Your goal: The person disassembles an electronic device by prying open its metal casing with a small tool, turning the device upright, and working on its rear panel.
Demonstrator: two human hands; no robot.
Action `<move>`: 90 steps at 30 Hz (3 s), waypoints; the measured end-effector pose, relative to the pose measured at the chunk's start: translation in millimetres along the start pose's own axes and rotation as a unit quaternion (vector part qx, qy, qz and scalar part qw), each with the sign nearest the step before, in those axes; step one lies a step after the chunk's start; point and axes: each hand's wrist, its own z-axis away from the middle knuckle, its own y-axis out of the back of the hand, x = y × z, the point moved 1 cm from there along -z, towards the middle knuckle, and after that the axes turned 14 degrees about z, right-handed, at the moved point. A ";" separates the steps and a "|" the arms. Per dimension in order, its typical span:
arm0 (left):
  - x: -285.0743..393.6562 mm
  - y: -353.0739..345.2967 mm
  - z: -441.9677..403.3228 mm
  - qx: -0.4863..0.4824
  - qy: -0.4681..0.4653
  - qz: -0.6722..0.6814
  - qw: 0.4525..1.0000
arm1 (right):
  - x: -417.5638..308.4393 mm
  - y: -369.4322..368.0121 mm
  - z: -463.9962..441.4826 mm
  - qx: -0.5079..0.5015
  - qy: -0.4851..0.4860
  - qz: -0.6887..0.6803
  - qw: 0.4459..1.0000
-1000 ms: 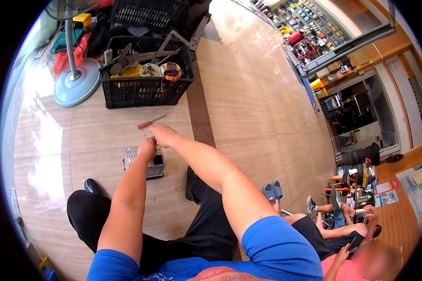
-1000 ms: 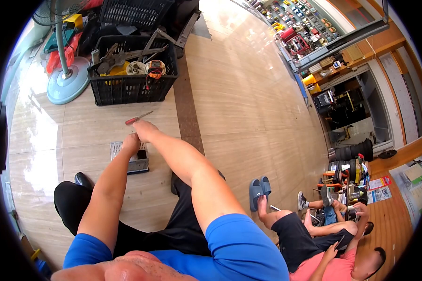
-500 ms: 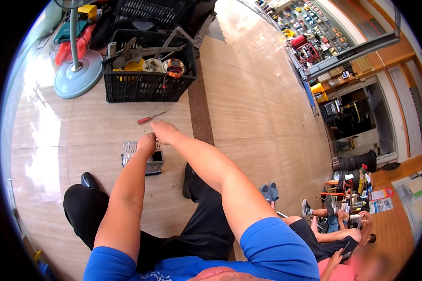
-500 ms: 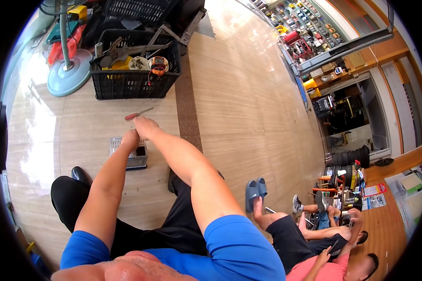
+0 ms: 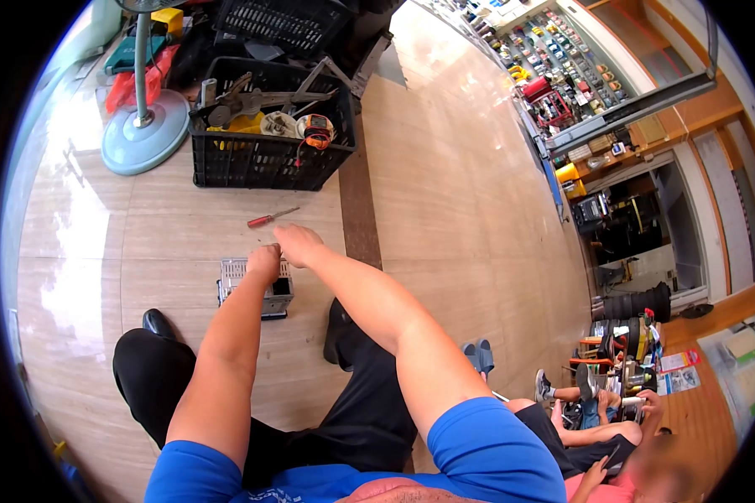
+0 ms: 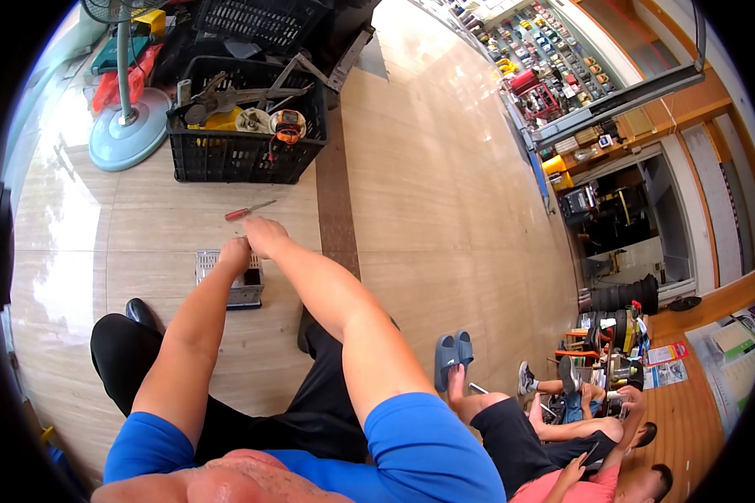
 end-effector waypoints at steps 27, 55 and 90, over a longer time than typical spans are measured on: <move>3.1 -1.0 4.2 0.013 0.013 -0.001 1.000 | -1.1 -19.9 -13.6 0.092 0.079 -0.056 0.991; 5.2 2.7 5.7 0.010 0.008 -0.017 1.000 | -4.9 -18.9 -9.2 0.067 0.028 -0.070 0.995; 0.2 -5.7 2.6 0.024 -0.001 -0.035 0.999 | -4.7 -6.4 -2.8 0.033 -0.031 -0.049 0.998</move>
